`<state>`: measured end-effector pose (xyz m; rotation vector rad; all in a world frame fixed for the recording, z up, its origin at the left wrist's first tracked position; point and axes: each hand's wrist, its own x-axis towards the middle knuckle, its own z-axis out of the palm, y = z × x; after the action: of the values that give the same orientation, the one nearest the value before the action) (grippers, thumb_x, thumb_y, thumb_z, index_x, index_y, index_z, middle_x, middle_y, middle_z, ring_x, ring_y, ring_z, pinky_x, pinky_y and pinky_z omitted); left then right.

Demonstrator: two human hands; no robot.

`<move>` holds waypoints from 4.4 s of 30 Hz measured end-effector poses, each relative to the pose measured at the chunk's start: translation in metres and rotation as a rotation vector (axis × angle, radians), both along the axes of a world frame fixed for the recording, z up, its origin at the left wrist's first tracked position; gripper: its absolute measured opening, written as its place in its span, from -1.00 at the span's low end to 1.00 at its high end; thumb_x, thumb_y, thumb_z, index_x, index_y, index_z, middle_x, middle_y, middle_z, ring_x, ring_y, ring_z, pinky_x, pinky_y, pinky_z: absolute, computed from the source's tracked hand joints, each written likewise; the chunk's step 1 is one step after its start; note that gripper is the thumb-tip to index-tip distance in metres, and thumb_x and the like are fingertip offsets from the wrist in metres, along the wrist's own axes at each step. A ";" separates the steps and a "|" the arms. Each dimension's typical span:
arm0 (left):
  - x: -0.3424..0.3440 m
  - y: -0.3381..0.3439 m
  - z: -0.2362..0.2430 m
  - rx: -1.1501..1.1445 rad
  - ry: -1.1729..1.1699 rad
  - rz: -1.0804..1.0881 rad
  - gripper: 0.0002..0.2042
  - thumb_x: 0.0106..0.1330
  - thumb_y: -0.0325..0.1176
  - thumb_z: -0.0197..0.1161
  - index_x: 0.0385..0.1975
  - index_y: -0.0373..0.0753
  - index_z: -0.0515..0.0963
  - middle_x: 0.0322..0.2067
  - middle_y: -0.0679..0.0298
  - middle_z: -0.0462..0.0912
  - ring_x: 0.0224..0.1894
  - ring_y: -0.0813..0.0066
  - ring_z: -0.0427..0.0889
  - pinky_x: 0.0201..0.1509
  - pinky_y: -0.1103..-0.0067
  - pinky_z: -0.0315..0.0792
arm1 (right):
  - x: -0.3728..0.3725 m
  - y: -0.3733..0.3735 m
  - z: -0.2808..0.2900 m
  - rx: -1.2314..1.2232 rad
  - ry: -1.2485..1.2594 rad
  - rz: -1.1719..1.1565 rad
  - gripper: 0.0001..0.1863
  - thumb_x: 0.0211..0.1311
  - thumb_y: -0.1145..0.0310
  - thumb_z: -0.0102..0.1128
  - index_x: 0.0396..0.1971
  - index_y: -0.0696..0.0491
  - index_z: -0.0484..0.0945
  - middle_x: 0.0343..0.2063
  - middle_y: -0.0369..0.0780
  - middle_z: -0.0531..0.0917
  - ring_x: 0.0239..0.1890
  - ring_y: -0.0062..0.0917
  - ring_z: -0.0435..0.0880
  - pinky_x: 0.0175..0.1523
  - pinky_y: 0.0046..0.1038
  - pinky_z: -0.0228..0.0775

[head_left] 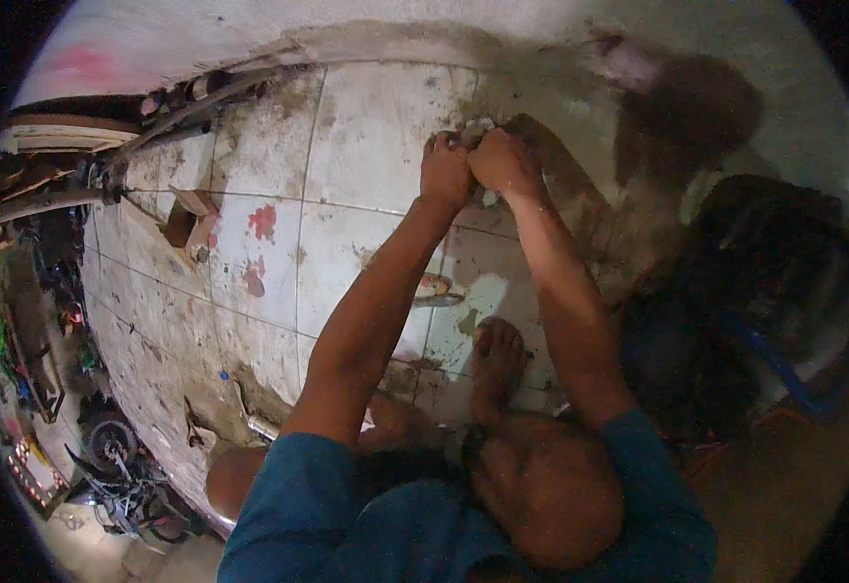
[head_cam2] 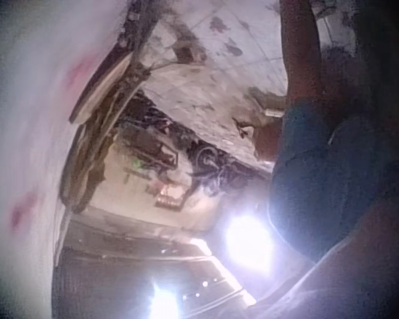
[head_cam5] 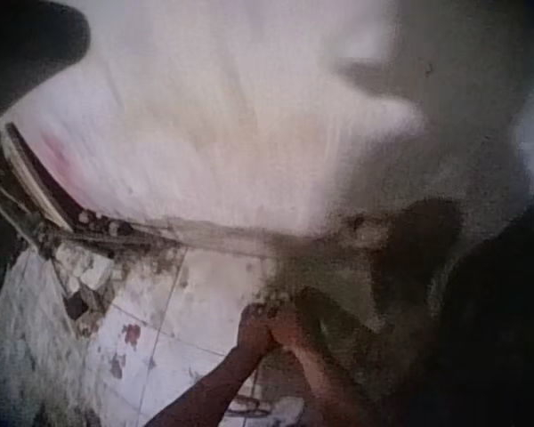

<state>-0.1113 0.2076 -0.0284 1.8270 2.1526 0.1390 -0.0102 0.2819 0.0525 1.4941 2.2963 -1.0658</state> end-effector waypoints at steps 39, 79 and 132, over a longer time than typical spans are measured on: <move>0.081 -0.068 0.006 -0.053 -0.206 -0.036 -0.54 0.20 -0.46 0.21 0.16 -0.16 0.49 0.15 -0.01 0.57 0.05 -0.03 0.59 0.06 0.20 0.51 | 0.099 -0.079 -0.024 -0.116 0.045 -0.172 -0.58 0.30 0.19 0.06 0.01 0.16 0.59 -0.13 0.14 0.68 -0.05 0.16 0.64 0.03 0.03 0.51; 0.038 -0.025 -0.007 -0.196 -0.138 -0.171 -0.60 0.40 -0.15 0.13 0.22 0.04 0.47 -0.10 0.01 0.72 -0.23 -0.03 0.76 -0.20 0.17 0.64 | 0.094 -0.046 -0.056 -0.096 0.145 -0.292 -0.44 0.44 0.07 0.10 0.22 0.21 0.48 0.01 0.13 0.65 0.13 0.03 0.60 0.26 -0.12 0.40; 0.087 -0.067 -0.010 0.300 -0.017 -0.178 -0.54 0.29 -0.32 0.22 0.21 -0.22 0.49 0.24 0.09 0.54 0.26 0.07 0.49 0.26 0.36 0.45 | 0.116 -0.100 -0.040 0.190 -0.011 -0.178 -0.50 0.30 0.14 0.21 0.22 -0.06 0.52 -0.10 -0.04 0.71 -0.14 -0.01 0.72 -0.04 0.04 0.55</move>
<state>-0.0248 0.1405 -0.0382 2.1611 2.0325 0.4563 0.1057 0.1817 0.0126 1.8000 2.3489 -0.8981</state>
